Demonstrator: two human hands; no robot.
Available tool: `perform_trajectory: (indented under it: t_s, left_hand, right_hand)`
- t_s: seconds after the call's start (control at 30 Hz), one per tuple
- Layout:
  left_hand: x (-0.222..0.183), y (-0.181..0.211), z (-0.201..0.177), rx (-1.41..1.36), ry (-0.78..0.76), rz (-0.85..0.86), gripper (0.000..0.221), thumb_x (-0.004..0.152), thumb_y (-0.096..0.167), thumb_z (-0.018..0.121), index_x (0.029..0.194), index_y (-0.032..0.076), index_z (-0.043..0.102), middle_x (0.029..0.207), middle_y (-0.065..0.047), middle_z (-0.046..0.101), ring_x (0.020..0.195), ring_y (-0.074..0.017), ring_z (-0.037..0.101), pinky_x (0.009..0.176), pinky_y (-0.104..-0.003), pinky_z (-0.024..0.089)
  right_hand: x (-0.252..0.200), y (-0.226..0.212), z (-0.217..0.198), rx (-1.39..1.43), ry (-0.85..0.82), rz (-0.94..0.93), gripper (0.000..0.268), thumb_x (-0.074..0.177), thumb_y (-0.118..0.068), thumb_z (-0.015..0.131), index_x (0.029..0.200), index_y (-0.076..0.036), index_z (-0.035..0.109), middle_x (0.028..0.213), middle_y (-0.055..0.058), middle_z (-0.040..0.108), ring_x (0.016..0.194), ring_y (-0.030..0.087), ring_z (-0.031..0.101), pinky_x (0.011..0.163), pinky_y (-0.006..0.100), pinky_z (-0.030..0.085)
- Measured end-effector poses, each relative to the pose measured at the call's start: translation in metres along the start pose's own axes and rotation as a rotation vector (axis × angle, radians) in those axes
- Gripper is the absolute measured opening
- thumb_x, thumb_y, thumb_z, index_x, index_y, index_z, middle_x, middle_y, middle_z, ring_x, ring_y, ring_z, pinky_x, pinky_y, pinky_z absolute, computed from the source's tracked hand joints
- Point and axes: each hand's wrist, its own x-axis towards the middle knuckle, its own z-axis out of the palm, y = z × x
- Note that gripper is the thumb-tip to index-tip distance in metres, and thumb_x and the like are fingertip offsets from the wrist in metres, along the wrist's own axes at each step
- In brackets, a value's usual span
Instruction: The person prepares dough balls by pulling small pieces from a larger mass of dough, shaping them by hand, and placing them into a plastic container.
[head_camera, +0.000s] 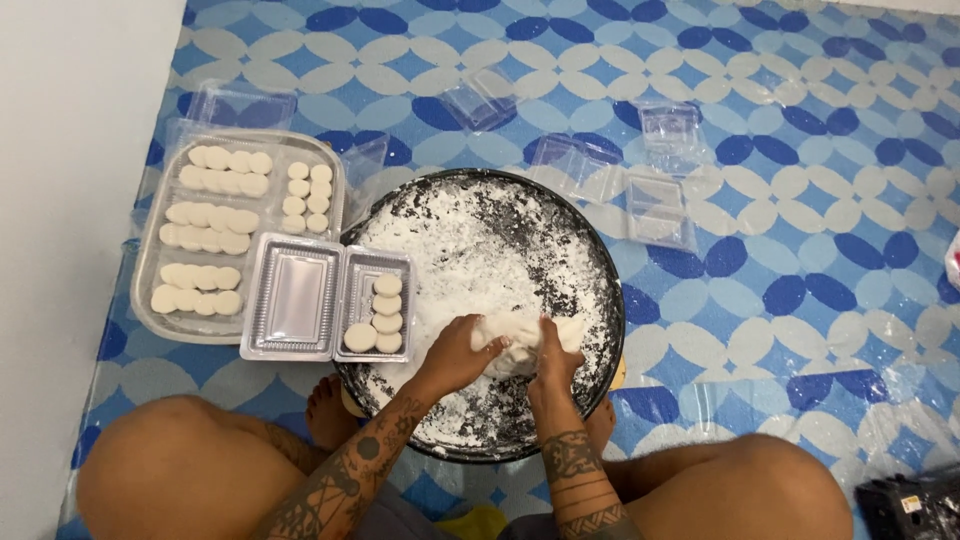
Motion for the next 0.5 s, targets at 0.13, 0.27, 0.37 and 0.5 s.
perform_trajectory:
  t_s: [0.13, 0.27, 0.37, 0.5]
  left_hand:
    - [0.025, -0.033, 0.009, 0.014, 0.050, -0.001, 0.066, 0.093, 0.047, 0.063, 0.143, 0.005, 0.052, 0.144, -0.021, 0.054, 0.139, -0.0396, 0.048, 0.114, -0.055, 0.040]
    - [0.039, -0.053, 0.017, -0.197, 0.289, -0.141, 0.058, 0.088, 0.043, 0.072, 0.134, 0.010, 0.059, 0.131, -0.015, 0.065, 0.123, -0.0307, 0.063, 0.102, -0.046, 0.050]
    - [0.029, -0.053, 0.023, -0.559, 0.544, -0.291, 0.050, 0.086, 0.035, 0.074, 0.124, 0.004, 0.062, 0.115, -0.017, 0.067, 0.103, -0.0282, 0.069, 0.087, -0.040, 0.053]
    - [0.028, -0.076, 0.032, -0.996, 0.644, -0.458, 0.036, 0.096, 0.031, 0.061, 0.113, 0.000, 0.054, 0.084, -0.004, 0.049, 0.063, -0.0155, 0.059, 0.043, -0.021, 0.042]
  right_hand:
    - [-0.011, -0.006, 0.005, -0.005, 0.021, 0.003, 0.105, 0.086, -0.038, 0.075, 0.152, 0.009, 0.007, 0.139, 0.041, 0.037, 0.131, 0.052, 0.047, 0.108, 0.063, 0.036]
    - [0.015, 0.015, 0.005, -0.287, 0.108, -0.054, 0.114, 0.076, -0.052, 0.078, 0.153, 0.006, 0.017, 0.142, 0.039, 0.031, 0.136, 0.053, 0.036, 0.110, 0.062, 0.029]
    - [0.014, 0.019, 0.004, -0.404, 0.160, -0.135, 0.109, 0.074, -0.048, 0.078, 0.151, 0.005, 0.022, 0.142, 0.036, 0.031, 0.137, 0.052, 0.032, 0.111, 0.061, 0.027]
    - [-0.012, 0.009, 0.006, -0.554, 0.219, -0.408, 0.089, 0.077, -0.029, 0.077, 0.149, -0.001, 0.033, 0.147, 0.032, 0.028, 0.139, 0.051, 0.030, 0.111, 0.064, 0.026]
